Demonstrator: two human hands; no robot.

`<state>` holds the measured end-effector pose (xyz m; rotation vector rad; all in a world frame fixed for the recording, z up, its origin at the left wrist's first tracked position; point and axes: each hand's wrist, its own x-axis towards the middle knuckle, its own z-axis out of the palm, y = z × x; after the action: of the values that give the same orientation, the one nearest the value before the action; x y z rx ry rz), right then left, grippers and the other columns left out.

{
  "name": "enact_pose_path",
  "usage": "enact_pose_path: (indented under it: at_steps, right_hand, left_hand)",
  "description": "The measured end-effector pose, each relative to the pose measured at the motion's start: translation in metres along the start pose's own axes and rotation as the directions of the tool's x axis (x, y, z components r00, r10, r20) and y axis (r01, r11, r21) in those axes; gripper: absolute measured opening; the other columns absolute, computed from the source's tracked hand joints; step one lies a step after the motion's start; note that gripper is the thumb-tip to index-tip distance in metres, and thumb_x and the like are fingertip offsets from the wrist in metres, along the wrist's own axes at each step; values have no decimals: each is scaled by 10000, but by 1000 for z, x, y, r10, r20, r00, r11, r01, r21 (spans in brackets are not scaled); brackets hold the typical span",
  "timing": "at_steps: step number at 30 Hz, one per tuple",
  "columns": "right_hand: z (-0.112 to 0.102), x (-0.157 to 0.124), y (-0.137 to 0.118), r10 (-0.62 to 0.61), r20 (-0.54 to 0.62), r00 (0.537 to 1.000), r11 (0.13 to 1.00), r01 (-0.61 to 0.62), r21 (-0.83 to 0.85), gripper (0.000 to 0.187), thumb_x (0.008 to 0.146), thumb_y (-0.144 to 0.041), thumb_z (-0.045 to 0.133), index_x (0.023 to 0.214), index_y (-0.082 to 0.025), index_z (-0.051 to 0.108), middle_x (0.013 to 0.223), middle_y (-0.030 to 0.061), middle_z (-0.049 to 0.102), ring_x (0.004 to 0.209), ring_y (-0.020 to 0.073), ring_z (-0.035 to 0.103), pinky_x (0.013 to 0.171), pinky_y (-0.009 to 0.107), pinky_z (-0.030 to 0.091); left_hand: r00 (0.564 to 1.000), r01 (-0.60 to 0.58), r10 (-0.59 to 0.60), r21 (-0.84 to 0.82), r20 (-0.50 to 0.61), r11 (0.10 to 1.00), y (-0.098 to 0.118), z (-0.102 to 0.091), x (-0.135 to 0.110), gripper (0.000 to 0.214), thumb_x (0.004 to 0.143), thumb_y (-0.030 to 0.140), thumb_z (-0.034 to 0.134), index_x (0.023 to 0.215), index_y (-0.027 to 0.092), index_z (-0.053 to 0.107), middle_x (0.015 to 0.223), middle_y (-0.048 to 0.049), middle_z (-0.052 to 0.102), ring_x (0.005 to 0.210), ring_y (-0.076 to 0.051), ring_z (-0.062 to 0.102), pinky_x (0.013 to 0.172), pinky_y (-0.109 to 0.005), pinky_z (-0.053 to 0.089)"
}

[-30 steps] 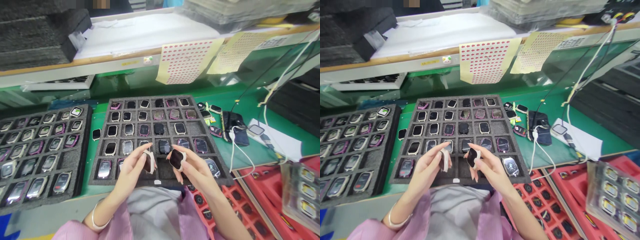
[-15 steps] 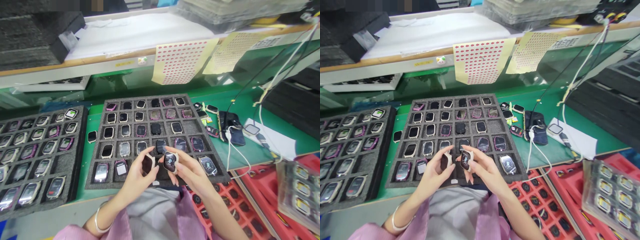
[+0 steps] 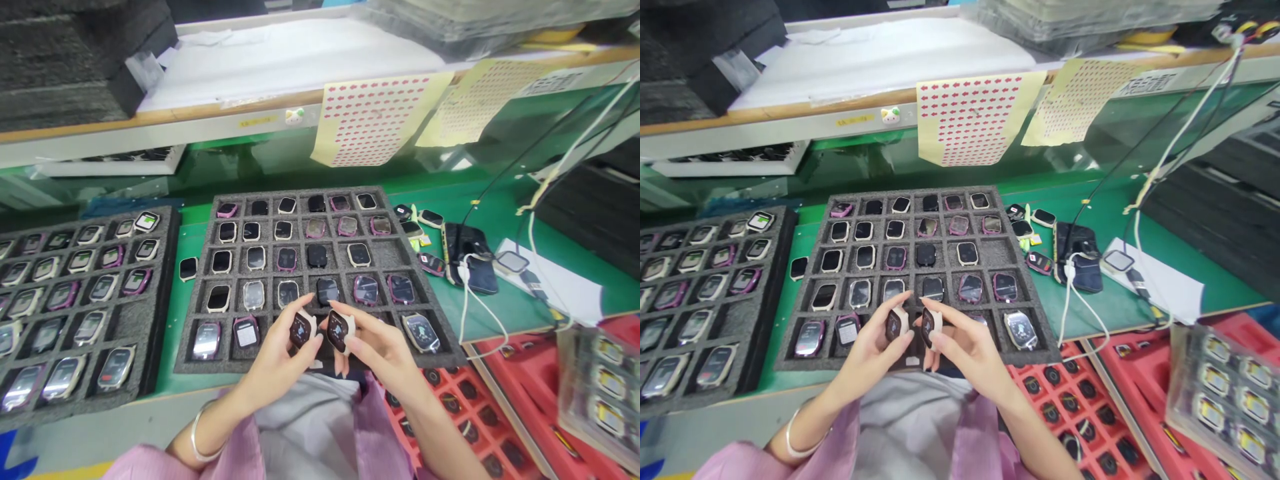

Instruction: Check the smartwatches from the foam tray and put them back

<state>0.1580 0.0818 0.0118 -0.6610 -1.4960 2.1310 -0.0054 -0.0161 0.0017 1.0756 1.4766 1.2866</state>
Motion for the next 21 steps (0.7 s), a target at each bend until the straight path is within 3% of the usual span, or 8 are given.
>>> enact_pose_path:
  at_steps: [21]
  right_hand:
    - [-2,0,0,26,-14,1000,999,-26,-24,444,888,-302,624,1319,-223,552,702,24,668,572,147,602,574,290,548]
  left_hand:
    - [1000,-18,18,-5,-6,1000,0,-1,-1,458,884,275,540,1328,224,438,1240,-87,572,1076,-225,579,876,-324,496]
